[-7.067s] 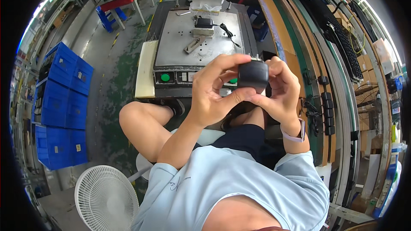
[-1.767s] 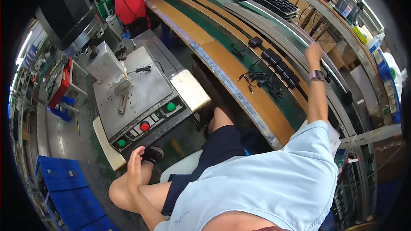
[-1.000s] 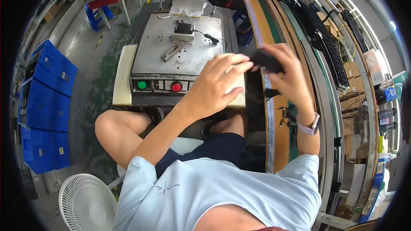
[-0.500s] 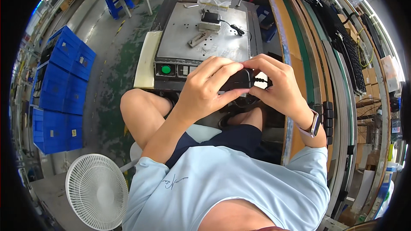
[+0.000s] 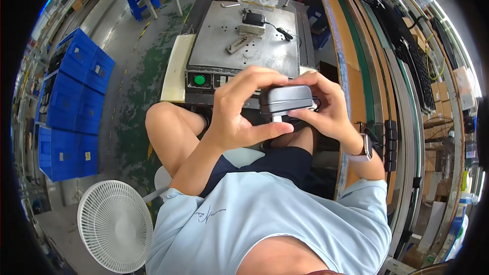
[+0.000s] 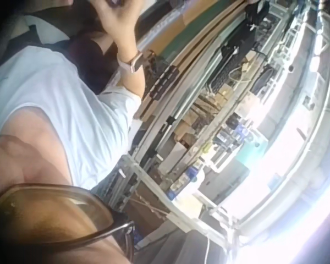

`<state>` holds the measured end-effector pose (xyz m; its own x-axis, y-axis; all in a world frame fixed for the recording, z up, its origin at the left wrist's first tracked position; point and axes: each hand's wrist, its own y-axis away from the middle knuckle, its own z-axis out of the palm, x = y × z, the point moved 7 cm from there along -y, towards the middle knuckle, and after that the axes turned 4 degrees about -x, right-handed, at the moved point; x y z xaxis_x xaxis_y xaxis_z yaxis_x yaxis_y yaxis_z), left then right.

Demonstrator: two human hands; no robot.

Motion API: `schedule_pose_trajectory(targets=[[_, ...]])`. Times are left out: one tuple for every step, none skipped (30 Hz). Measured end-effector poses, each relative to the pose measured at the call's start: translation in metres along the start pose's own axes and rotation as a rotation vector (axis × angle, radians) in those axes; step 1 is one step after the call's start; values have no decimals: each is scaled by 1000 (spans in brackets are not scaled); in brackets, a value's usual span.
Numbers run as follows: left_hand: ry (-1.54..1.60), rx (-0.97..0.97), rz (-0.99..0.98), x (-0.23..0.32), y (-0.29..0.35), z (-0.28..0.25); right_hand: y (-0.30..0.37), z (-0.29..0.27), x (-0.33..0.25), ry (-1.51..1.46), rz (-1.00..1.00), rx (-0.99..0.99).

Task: Assembling and testing electronic components using a specialized press machine at a workstation.

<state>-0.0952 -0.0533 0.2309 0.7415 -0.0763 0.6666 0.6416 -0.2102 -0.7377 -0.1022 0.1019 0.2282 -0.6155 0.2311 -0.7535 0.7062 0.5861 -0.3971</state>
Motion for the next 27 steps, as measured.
schedule_pose_trajectory(targets=[[2, -1, 17, 0, 2, 0, 2, 3, 5, -149, 40, 18], [8, -2, 31, 0, 6, 0, 7, 8, 9, -298, 87, 37], [14, -4, 45, 0, 9, 0, 11, 13, 13, -447, 136, 56], [20, -6, 58, 1, 12, 1, 14, 17, 18, -595, 188, 75], [12, 3, 54, 2, 13, 0, 14, 21, 21, -599, 189, 63], [32, 18, 43, 3, 13, 1, 13, 25, 23, -632, 180, 40], [51, 33, 33, 3, 12, 2, 13, 28, 25, -666, 173, 17], [71, 48, 22, 4, 12, 4, 14, 32, 26, -699, 166, -6], [92, 63, 11, 3, 12, 7, 14, 35, 27, -733, 160, -28], [84, 72, 7, 2, 11, 9, 14, 39, 28, -738, 161, -40], [199, 89, -1, -1, 10, 11, 15, 49, 30, -885, 223, -121], [314, 104, -9, -5, 9, 14, 17, 60, 30, -1032, 286, -202], [429, 119, -16, -10, 8, 16, 20, 71, 30, -1177, 352, -284], [544, 133, -22, -14, 7, 17, 23, 81, 29, -1321, 418, -367], [538, 140, -27, -17, 7, 17, 24, 84, 30, -1327, 421, -375], [605, 148, -10, -21, 6, 17, 26, 90, 30, -1408, 431, -401], [671, 157, 8, -24, 5, 16, 28, 95, 31, -1488, 441, -426], [738, 165, 25, -26, 5, 14, 29, 100, 30, -1569, 450, -451], [804, 173, 44, -27, 6, 12, 30, 104, 29, -1650, 459, -476], [804, 178, 41, -28, 7, 11, 31, 106, 29, -1652, 465, -477], [716, 169, 26, -28, 8, 10, 32, 107, 30, -1644, 471, -467], [627, 160, 11, -28, 9, 9, 32, 108, 31, -1636, 475, -458], [539, 150, -3, -27, 9, 8, 33, 109, 32, -1628, 479, -448], [450, 140, -18, -26, 10, 7, 32, 111, 32, -1619, 483, -439], [449, 146, -21, -24, 11, 6, 33, 112, 32, -1621, 488, -443], [489, 147, -74, -25, 12, 7, 33, 114, 31, -1642, 478, -457], [530, 149, -127, -25, 13, 8, 33, 116, 29, -1664, 468, -471]])
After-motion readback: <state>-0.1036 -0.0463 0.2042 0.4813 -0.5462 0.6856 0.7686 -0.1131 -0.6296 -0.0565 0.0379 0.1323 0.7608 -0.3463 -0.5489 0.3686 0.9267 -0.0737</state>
